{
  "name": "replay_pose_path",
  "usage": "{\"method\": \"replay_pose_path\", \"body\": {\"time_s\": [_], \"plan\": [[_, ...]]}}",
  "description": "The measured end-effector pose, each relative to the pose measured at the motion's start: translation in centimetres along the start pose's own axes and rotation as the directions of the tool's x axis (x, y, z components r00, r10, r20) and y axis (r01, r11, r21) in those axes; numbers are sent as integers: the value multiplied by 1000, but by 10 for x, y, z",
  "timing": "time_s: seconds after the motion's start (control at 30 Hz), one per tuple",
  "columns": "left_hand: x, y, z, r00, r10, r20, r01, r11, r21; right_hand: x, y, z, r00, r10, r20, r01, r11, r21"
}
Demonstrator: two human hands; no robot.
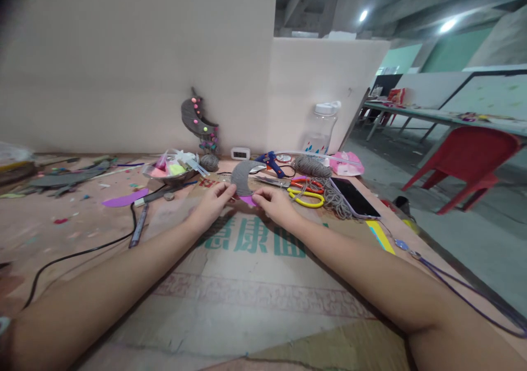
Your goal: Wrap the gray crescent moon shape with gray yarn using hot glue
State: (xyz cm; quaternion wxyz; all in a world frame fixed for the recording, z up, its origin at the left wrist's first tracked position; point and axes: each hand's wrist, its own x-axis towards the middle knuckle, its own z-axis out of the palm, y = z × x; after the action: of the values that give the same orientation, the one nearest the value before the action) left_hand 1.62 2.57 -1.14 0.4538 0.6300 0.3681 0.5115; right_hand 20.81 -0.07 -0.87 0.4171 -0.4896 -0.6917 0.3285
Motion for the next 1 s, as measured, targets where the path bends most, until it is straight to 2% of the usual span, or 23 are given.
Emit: {"method": "replay_pose_path", "body": {"time_s": [0.2, 0.4, 0.6, 0.77, 0.87, 1.0], "plan": [[-1, 5, 0, 1000, -5, 20, 5, 1000, -21, -3, -4, 2, 1000, -17, 16, 18, 1000, -14], [1, 5, 0, 1000, -13, 22, 14, 999, -43, 1, -1, -2, 981, -93, -169, 99, 995, 27], [0, 6, 1, 999, -4, 34, 6, 999, -44, -4, -7, -1, 994, -109, 9, 107, 989, 105], [0, 4, 0, 999, 0, 47, 2, 999, -38, -3, -9, 2, 993, -88, 75, 78, 990, 118], [1, 1, -1, 999, 4, 54, -3, 1000, -30, -2, -6, 1, 994, -48, 94, 39, 995, 89], [1, 0, -1, 998, 19, 66, -18, 1000, -24, -2, -4, 1, 999, 0, 51, -3, 999, 54]]}}
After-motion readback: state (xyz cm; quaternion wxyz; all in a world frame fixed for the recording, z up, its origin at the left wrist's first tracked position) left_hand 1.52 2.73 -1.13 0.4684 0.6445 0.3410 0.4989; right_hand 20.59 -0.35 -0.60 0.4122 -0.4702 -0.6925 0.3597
